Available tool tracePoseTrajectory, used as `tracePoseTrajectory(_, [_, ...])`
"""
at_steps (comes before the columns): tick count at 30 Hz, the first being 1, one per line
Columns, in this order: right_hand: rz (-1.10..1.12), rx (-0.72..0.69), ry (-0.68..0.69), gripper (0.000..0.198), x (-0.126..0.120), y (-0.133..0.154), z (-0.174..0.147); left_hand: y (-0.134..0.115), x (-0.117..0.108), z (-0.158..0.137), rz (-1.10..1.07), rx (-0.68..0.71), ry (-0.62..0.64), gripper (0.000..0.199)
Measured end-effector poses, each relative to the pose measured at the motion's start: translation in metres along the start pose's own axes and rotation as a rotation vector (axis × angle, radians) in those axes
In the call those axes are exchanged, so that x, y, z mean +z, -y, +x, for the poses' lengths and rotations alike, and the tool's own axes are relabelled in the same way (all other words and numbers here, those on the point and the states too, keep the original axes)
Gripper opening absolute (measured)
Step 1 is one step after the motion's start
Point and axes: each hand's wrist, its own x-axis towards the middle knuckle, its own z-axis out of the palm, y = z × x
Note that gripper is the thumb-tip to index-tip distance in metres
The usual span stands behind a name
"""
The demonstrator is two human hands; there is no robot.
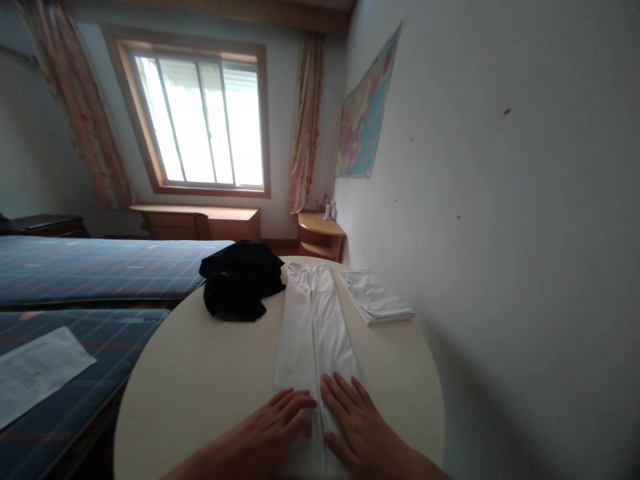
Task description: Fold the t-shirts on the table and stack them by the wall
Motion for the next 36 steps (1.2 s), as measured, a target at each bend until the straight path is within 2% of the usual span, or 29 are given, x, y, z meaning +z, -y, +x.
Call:
tracePoseTrajectory(4, [-0.112, -0.153, -0.050, 0.075, 0.021, -0.015, -0.019, -0.005, 0.007, -0.007, 0.150, 0.020, -0.045, 0.024])
tracePoseTrajectory(7, [-0.187, -0.140, -0.102, 0.069, 0.034, -0.021, -0.020, -0.007, 0.016, -0.004, 0.285, 0.003, -0.046, 0.012])
tracePoseTrajectory(10, [-0.179, -0.080, -0.076, 0.066, 0.035, -0.013, -0.014, -0.008, 0.017, 0.003, 0.268, -0.081, -0.065, 0.017])
tracePoseTrajectory(12, [-0.132, -0.017, -0.070, 0.068, 0.030, -0.003, -0.010, -0.008, 0.012, 0.007, 0.198, -0.151, -0.090, 0.021])
tracePoseTrajectory(14, [-0.077, 0.041, -0.093, 0.060, 0.025, 0.006, -0.008, -0.008, 0.008, 0.009, 0.139, -0.193, -0.108, 0.021])
tracePoseTrajectory(17, [0.015, 0.100, -0.112, 0.050, 0.014, 0.015, -0.008, -0.006, 0.004, 0.005, 0.114, -0.150, -0.080, 0.021])
tracePoseTrajectory(20, [0.132, 0.131, -0.102, 0.049, -0.001, 0.018, -0.014, -0.001, 0.003, -0.005, 0.109, -0.073, -0.048, 0.043])
tracePoseTrajectory(22, [0.182, 0.148, -0.093, 0.049, -0.012, 0.017, -0.019, 0.005, 0.001, -0.012, 0.096, -0.075, -0.067, 0.051])
tracePoseTrajectory(27, [0.170, 0.131, -0.047, 0.053, -0.027, 0.007, -0.030, 0.019, -0.003, -0.025, -0.036, -0.073, -0.152, 0.046])
tracePoseTrajectory(31, [0.178, 0.141, -0.011, 0.046, -0.035, 0.008, -0.036, 0.018, -0.005, -0.030, -0.142, -0.036, -0.124, 0.048])
tracePoseTrajectory(33, [0.198, 0.152, 0.026, 0.045, -0.044, 0.013, -0.040, 0.013, -0.008, -0.032, -0.147, -0.083, -0.111, 0.047])
tracePoseTrajectory(36, [0.279, 0.158, 0.069, 0.043, -0.066, 0.021, -0.042, 0.007, -0.016, -0.032, -0.154, -0.175, -0.127, 0.036])
